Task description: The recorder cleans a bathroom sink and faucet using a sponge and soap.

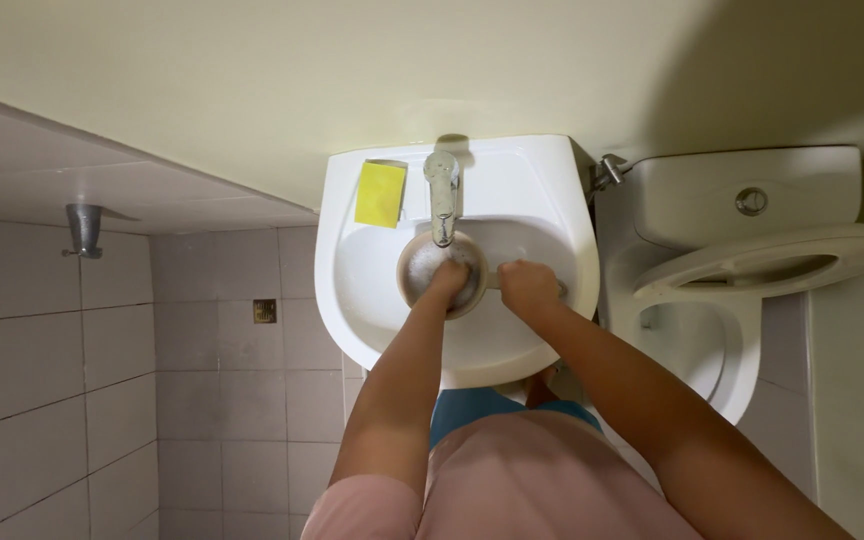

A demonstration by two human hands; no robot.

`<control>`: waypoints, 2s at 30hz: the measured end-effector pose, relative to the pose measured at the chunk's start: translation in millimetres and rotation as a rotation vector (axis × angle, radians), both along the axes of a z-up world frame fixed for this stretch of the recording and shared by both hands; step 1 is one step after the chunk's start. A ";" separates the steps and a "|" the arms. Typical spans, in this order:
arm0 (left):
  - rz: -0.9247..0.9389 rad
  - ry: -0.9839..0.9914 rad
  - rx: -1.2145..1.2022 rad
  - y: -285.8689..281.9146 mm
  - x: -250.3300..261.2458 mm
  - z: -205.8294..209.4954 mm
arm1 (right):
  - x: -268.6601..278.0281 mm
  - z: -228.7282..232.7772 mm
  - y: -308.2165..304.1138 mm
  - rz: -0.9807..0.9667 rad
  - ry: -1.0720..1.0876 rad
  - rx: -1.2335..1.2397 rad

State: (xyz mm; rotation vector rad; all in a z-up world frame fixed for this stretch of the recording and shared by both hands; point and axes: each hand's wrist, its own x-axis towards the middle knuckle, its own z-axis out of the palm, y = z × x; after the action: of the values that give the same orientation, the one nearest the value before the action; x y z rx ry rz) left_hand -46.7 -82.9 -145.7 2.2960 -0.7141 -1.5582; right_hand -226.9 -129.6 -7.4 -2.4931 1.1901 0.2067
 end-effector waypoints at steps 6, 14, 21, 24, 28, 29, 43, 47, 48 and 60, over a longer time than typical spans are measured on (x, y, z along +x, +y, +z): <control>-0.183 -0.235 -0.257 12.9 6.9 0.7 | 1.0 2.0 -2.4 0.013 0.056 0.056; -0.429 -0.475 -0.185 21.3 11.3 16.5 | 4.0 -2.3 1.9 -0.017 0.018 0.037; -0.425 -0.196 -0.044 8.6 -4.7 -48.6 | 5.2 1.9 2.4 -0.030 0.039 0.048; -0.193 -0.072 -0.059 5.2 -4.1 -39.2 | 5.6 1.6 2.9 -0.037 0.055 0.041; 0.036 0.053 -0.069 6.5 -6.7 -17.9 | 3.2 -0.4 2.2 -0.033 0.026 0.043; 0.153 0.116 -0.072 9.0 -6.7 -11.4 | 3.5 -2.4 3.2 -0.036 0.023 0.052; 0.062 -0.091 -0.178 5.6 0.5 17.2 | 5.2 -2.0 1.2 -0.001 0.122 0.070; 0.075 -0.089 -0.231 7.6 10.0 82.6 | 7.1 10.9 -1.8 -0.005 0.078 0.080; 0.042 -0.122 -0.227 6.5 10.5 101.5 | 7.5 15.8 -3.3 -0.008 0.095 0.103; -0.505 -0.405 -0.344 14.1 2.2 98.6 | 5.5 -2.4 -2.6 0.009 0.079 0.025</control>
State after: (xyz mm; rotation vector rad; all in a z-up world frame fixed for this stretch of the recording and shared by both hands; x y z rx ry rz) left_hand -44.6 -68.9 -47.1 2.2836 -1.6284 -1.0109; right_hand -221.5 -132.3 -9.7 -2.4902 1.1997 0.3231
